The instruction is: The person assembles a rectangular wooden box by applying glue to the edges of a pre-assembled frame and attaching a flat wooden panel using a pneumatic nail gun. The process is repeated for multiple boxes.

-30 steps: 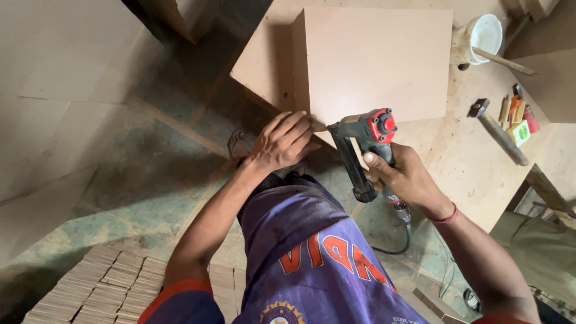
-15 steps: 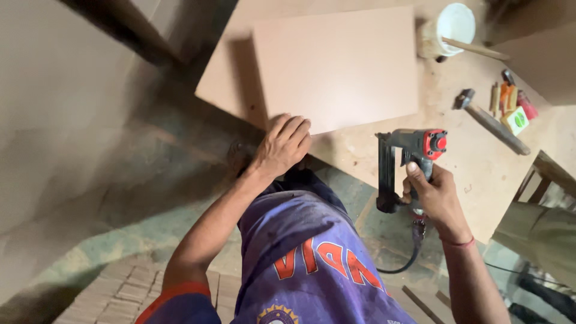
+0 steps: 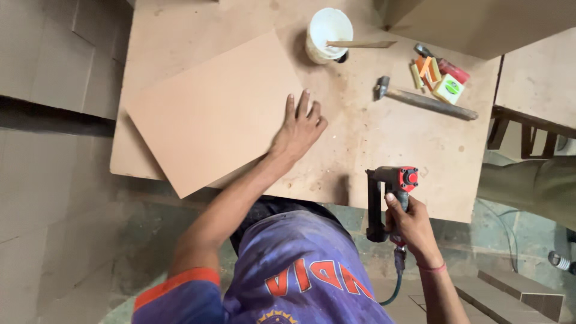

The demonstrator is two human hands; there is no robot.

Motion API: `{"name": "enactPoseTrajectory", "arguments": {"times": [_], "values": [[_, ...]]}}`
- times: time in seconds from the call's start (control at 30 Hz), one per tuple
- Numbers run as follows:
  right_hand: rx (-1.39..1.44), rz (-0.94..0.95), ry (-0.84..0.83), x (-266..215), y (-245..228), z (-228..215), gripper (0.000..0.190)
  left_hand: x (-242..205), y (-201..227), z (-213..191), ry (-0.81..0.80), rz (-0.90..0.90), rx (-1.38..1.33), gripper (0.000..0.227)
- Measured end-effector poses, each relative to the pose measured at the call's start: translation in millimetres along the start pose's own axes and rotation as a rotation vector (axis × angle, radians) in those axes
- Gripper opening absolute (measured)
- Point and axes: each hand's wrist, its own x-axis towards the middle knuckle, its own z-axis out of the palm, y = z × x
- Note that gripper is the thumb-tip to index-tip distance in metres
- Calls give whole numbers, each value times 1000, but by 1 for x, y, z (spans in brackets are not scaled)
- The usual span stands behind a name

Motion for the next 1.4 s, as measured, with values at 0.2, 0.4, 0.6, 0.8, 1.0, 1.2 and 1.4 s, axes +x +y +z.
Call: {"name": "enactPoseTrajectory", "arguments": {"times": [0.2, 0.4, 0.6, 0.8, 1.0, 1.2, 1.4], "values": [[-80, -12, -23, 27, -7, -14, 40, -80, 11, -12, 95, 470, 18, 25], [-113, -151, -126, 41, -37, 3, 40, -161, -92, -30, 92, 761, -431, 33], [19, -108, -277, 34, -78, 35, 34, -166, -60, -37, 134, -47, -274, 42], [-153, -152, -340, 14, -128, 74, 36, -137, -49, -6, 362, -195, -325, 24], [-193, -100, -339, -2, -153, 114, 39, -148, -57, -1, 408, -129, -380, 19], [-195, -79, -271, -6, -153, 142, 41, -150, -61, 6, 513, -85, -386, 16], [-243, -99, -231, -16, -157, 156, 41, -152, -67, 8, 512, -56, -379, 19]]}}
